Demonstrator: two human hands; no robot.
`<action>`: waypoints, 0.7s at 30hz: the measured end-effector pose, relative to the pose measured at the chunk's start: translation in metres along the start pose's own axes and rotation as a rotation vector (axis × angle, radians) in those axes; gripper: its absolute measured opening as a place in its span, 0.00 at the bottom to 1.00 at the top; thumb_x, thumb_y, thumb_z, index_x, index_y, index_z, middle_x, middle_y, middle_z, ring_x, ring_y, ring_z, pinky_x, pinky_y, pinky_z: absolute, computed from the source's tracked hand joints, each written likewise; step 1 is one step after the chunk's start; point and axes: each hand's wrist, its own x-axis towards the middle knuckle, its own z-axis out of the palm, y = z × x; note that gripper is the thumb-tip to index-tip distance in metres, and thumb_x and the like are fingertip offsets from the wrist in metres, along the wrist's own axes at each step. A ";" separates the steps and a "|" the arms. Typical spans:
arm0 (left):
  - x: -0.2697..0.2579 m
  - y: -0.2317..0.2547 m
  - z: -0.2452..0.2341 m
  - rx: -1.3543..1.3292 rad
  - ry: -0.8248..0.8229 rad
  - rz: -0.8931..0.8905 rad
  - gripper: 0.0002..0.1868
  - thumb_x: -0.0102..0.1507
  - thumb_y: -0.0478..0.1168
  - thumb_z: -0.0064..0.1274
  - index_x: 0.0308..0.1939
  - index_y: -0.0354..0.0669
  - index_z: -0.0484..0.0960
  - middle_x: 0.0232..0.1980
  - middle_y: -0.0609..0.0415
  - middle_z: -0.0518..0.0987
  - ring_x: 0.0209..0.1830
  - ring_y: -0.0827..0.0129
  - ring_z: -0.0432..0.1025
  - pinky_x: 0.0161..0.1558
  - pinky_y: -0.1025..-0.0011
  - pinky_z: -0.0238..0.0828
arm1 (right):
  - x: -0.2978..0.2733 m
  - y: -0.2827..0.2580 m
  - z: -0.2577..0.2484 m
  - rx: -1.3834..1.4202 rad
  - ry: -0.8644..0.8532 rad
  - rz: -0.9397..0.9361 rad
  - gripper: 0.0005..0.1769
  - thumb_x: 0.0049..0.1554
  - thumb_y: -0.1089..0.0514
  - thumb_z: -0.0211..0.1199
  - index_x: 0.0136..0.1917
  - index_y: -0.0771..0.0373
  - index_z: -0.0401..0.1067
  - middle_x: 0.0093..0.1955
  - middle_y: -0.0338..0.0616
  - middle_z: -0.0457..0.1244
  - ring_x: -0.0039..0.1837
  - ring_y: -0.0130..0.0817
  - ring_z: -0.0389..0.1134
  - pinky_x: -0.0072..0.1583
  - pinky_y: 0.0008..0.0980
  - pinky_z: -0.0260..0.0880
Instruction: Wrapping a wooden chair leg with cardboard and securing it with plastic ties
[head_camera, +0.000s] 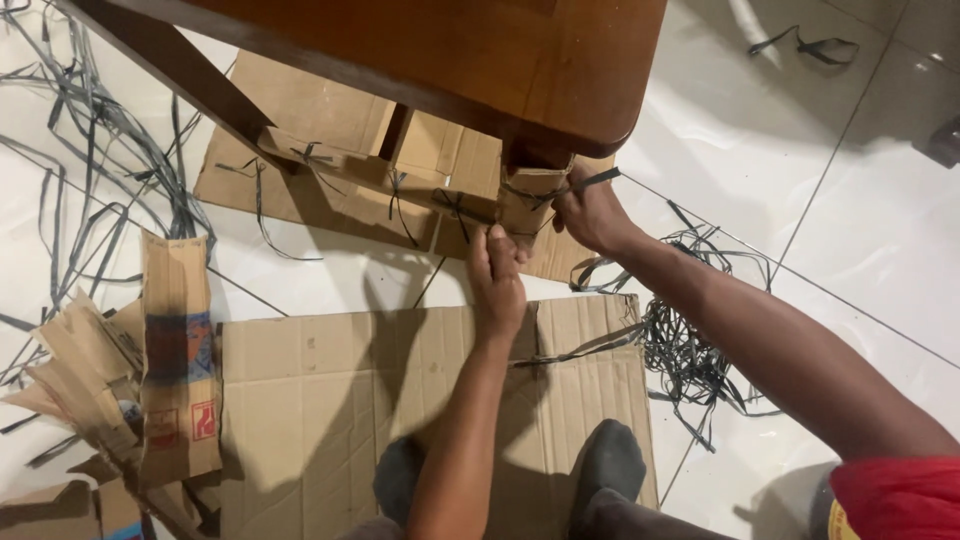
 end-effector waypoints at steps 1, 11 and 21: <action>0.004 -0.005 -0.001 -0.003 0.001 -0.001 0.14 0.76 0.43 0.36 0.34 0.47 0.62 0.30 0.62 0.60 0.32 0.75 0.64 0.46 0.65 0.74 | 0.002 0.003 -0.001 -0.003 -0.001 0.001 0.19 0.71 0.49 0.46 0.47 0.63 0.67 0.29 0.45 0.64 0.35 0.39 0.72 0.44 0.43 0.74; -0.005 -0.003 0.007 0.204 0.103 0.171 0.15 0.75 0.41 0.35 0.33 0.45 0.65 0.25 0.57 0.67 0.27 0.71 0.69 0.44 0.66 0.75 | 0.000 0.016 -0.008 -0.262 -0.048 -0.181 0.13 0.67 0.55 0.49 0.48 0.67 0.66 0.30 0.54 0.65 0.34 0.54 0.71 0.40 0.50 0.71; -0.007 -0.010 0.004 0.149 0.038 0.124 0.13 0.75 0.40 0.35 0.35 0.45 0.67 0.24 0.60 0.67 0.27 0.75 0.68 0.46 0.64 0.78 | 0.015 0.029 -0.008 -0.409 -0.037 -0.397 0.03 0.62 0.61 0.55 0.45 0.62 0.65 0.29 0.52 0.63 0.32 0.58 0.70 0.34 0.46 0.69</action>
